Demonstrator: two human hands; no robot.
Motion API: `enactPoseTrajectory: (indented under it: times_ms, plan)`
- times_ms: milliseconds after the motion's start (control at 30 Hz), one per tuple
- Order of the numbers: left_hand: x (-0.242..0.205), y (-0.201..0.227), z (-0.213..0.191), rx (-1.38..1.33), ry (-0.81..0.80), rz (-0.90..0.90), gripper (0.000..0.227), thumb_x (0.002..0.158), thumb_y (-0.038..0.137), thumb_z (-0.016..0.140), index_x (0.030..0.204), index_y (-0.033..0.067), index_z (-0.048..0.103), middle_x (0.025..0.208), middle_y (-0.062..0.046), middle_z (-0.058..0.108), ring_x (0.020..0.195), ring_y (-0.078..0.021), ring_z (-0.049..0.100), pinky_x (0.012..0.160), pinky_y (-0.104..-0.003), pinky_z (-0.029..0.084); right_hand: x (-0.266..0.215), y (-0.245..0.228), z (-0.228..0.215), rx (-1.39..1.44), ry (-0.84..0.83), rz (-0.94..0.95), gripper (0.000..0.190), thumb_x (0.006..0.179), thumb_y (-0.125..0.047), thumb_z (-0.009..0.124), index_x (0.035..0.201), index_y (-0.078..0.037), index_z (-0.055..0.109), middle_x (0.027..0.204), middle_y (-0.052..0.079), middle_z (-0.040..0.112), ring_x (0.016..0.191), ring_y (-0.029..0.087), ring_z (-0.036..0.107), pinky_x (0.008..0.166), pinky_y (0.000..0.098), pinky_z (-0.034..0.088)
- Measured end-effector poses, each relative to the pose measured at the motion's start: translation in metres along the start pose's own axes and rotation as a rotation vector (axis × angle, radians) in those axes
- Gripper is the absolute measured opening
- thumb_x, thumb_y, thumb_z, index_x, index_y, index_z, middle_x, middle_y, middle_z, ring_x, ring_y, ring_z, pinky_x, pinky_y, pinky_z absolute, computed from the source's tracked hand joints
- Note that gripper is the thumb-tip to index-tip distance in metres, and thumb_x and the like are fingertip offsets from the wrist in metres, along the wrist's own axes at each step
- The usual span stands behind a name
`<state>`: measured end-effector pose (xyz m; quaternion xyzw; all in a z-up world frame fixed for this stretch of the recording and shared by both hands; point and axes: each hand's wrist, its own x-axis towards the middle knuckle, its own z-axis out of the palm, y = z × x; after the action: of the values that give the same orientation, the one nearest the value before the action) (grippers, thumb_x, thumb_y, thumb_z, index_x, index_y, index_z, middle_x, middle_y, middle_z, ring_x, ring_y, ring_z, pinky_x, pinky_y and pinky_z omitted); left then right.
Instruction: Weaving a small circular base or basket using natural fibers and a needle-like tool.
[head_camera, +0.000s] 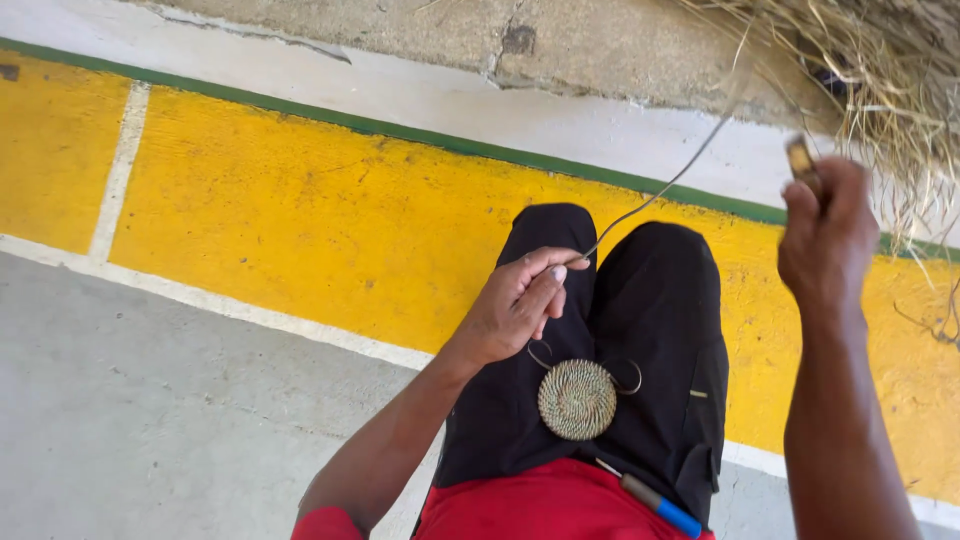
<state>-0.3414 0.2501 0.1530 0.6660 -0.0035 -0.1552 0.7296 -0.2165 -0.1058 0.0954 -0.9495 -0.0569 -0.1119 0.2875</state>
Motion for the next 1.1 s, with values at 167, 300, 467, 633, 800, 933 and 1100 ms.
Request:
enactPoseTrajectory:
  times_ms: [167,300,467,633,800,933,1100]
  plan:
    - [-0.047,0.007,0.043,0.054,-0.017,-0.058,0.029,0.107,0.025,0.052,0.118,0.0009,0.064,0.071,-0.001,0.064,0.048,-0.0033,0.051,0.044,-0.021,0.044,-0.141,-0.1,-0.063,0.178,-0.002,-0.008,0.015,0.111,-0.014,0.066,0.121,-0.005,0.06,0.096,0.011,0.069,0.079,0.02,0.067,0.07,0.036,0.056]
    - [-0.087,-0.004,0.078,0.145,-0.05,-0.078,0.03,0.108,0.027,0.055,0.114,0.0,0.068,0.071,-0.002,0.068,0.052,-0.003,0.055,0.047,-0.021,0.044,-0.205,-0.163,-0.075,0.145,-0.096,-0.14,0.021,0.095,-0.019,0.076,0.11,-0.006,0.068,0.092,0.011,0.068,0.078,0.027,0.069,0.069,0.0381,0.054]
    - [-0.136,-0.013,0.104,0.166,-0.098,-0.022,0.03,0.107,0.024,0.052,0.121,0.0018,0.066,0.069,-0.002,0.065,0.049,-0.0028,0.054,0.046,-0.022,0.046,-0.245,-0.173,-0.078,0.225,-0.075,-0.186,0.024,0.095,-0.019,0.074,0.112,-0.004,0.067,0.09,0.011,0.068,0.075,0.026,0.068,0.063,0.0356,0.053]
    - [-0.168,-0.032,0.105,0.09,-0.19,-0.026,0.028,0.109,0.02,0.049,0.122,-0.0011,0.064,0.073,-0.003,0.067,0.051,-0.0036,0.056,0.048,-0.022,0.048,-0.267,-0.173,-0.085,0.191,-0.136,-0.063,0.026,0.091,-0.024,0.077,0.108,-0.005,0.07,0.083,0.007,0.07,0.059,0.02,0.066,0.053,0.0337,0.051]
    - [-0.165,-0.035,0.111,0.13,-0.073,-0.064,0.026,0.108,0.018,0.049,0.119,-0.002,0.062,0.073,-0.004,0.067,0.05,-0.0039,0.056,0.045,-0.022,0.047,-0.269,-0.17,-0.079,0.152,-0.166,-0.264,0.03,0.088,-0.03,0.078,0.103,-0.005,0.07,0.085,0.005,0.071,0.067,0.02,0.069,0.056,0.0333,0.053]
    - [-0.161,-0.036,0.115,0.106,-0.114,-0.055,0.024,0.109,0.016,0.047,0.115,-0.0021,0.06,0.072,-0.004,0.065,0.051,-0.0045,0.057,0.045,-0.023,0.049,-0.268,-0.165,-0.075,0.143,-0.195,-0.199,0.028,0.09,-0.027,0.077,0.105,-0.005,0.072,0.079,0.005,0.069,0.065,0.018,0.068,0.055,0.033,0.053]
    - [-0.161,-0.033,0.117,0.17,-0.07,-0.003,0.023,0.107,0.014,0.048,0.118,-0.0017,0.06,0.073,-0.004,0.065,0.052,-0.0049,0.057,0.045,-0.023,0.048,-0.271,-0.164,-0.075,0.172,-0.154,-0.231,0.028,0.089,-0.028,0.077,0.103,-0.005,0.071,0.082,0.004,0.07,0.064,0.015,0.067,0.053,0.0298,0.052]
